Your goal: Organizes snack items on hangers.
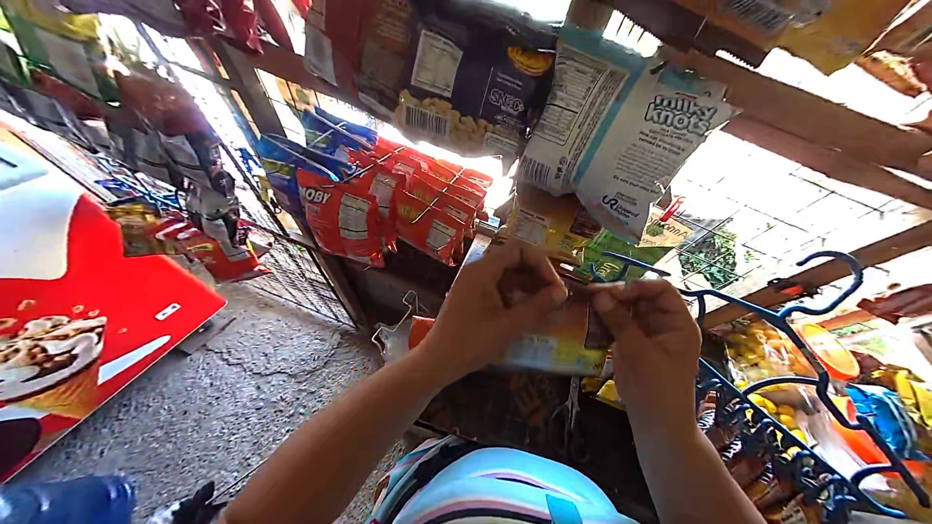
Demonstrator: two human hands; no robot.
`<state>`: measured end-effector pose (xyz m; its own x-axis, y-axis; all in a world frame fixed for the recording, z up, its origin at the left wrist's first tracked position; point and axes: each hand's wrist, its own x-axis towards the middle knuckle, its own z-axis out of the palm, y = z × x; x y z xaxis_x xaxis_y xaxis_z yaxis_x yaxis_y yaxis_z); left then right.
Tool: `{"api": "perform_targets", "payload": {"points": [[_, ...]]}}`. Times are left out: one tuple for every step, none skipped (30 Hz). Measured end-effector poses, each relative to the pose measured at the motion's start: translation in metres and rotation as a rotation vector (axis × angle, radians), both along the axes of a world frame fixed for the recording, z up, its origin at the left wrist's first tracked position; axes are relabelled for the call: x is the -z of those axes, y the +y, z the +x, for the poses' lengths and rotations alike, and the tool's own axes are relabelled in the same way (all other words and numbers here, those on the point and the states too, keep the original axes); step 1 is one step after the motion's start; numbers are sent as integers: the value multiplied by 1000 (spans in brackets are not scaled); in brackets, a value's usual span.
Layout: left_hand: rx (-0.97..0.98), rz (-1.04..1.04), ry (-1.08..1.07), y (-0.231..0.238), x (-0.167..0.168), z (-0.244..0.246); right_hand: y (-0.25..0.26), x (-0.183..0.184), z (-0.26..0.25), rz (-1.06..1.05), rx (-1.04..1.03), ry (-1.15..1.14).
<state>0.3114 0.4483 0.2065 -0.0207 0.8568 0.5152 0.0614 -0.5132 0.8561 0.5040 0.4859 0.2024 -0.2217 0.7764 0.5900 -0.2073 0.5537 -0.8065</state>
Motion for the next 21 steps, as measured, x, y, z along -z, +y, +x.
{"api": "perform_targets", "payload": {"points": [[21, -1, 10, -7, 0, 0, -6, 0, 4, 20, -10, 0], [33, 12, 28, -13, -1, 0, -11, -1, 8, 47, -12, -5], [31, 36, 49, -17, -3, 1, -16, -5, 11, 83, -13, -9], [30, 78, 70, -20, -8, 1, -19, -11, 13, 126, -12, -7], [29, 129, 103, -22, -15, 0, -20, -21, 16, 180, -14, -9], [26, 182, 141, -24, -27, -1, -20, -33, 18, 238, -16, -13], [14, 240, 185, -25, -41, -2, -20, -47, 20, 299, -17, -28], [-2, 296, 239, -26, -58, -4, -18, -62, 23, 361, -13, -57], [-24, 343, 291, -27, -76, -5, -17, -79, 25, 419, 6, -95], [-51, 388, 337, -25, -94, -6, -14, -97, 27, 472, 38, -132], [-74, 437, 372, -20, -112, -7, -11, -114, 28, 515, 79, -165], [-88, 477, 398, -15, -130, -8, -7, -131, 28, 553, 119, -190], [-105, 502, 420, -8, -147, -7, -1, -148, 27, 592, 152, -222], [-123, 508, 437, -1, -163, -7, 6, -164, 26, 625, 171, -260], [-141, 504, 456, 7, -178, -8, 15, -180, 25, 638, 185, -307], [-154, 495, 473, 15, -192, -9, 24, -196, 22, 629, 188, -338], [-167, 484, 492, 22, -205, -11, 35, -210, 19, 610, 189, -343], [-190, 467, 513, 30, -217, -14, 46, -223, 14, 589, 185, -347], [-215, 447, 535, 37, -228, -16, 57, -234, 10, 569, 180, -348], [-239, 425, 552, 44, -238, -18, 65, -244, 7, 540, 180, -353], [-254, 397, 552, 50, -245, -19, 72, -252, 3, 521, 181, -355]]}}
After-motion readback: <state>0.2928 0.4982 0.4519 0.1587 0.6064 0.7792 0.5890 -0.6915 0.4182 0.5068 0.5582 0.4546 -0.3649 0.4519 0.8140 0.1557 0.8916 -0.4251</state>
